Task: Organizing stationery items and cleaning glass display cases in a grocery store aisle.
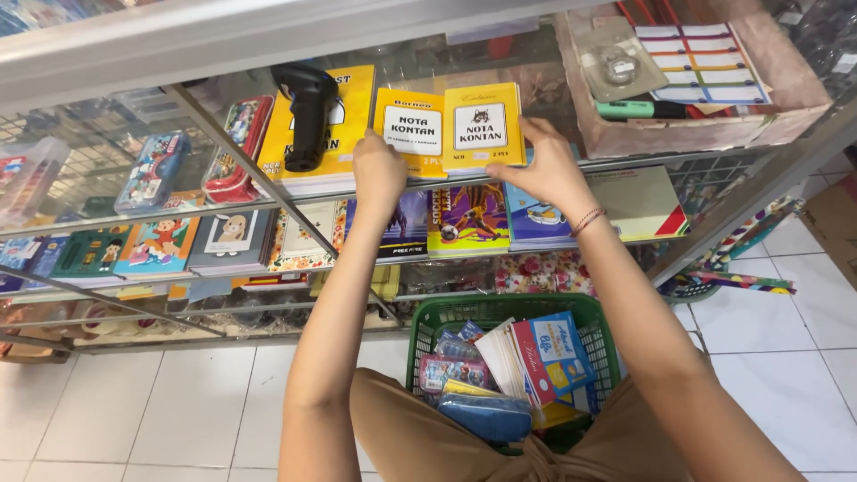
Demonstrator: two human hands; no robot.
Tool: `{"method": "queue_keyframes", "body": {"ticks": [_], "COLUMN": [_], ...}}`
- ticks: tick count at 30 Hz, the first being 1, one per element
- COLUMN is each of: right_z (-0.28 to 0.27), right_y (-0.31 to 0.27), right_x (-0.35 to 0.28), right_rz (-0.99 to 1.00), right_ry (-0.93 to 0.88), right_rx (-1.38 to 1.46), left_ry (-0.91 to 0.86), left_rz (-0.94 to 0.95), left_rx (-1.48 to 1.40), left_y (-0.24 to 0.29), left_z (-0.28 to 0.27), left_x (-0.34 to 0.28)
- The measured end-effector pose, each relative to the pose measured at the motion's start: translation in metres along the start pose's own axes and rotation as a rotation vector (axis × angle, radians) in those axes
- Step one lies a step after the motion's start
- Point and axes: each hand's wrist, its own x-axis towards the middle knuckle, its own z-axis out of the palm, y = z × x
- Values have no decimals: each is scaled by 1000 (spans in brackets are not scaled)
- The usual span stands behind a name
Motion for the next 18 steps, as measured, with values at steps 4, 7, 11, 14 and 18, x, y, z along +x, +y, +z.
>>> {"method": "queue_keyframes", "body": {"ticks": [4, 7, 11, 14, 18], "right_z": [11, 8, 6, 7, 2], "right_y": [29, 39, 48, 52, 43], "right_x": [4, 10, 12, 9, 8], "right_rz": [-5, 42, 114, 118, 86], "right_ry": [14, -25, -85, -89, -76], "right_rx": [-29, -21, 57, 71, 60], "left_ry": [-40, -95, 10, 30, -46], "left_rz": [-22, -8, 67, 75, 34], "left_rx": [35, 23, 216, 385, 539], "left_y": [22, 37, 35, 41, 41], "left_z": [-14, -24, -8, -3, 2], "left_x": [-8, -14, -22, -25, -28]}}
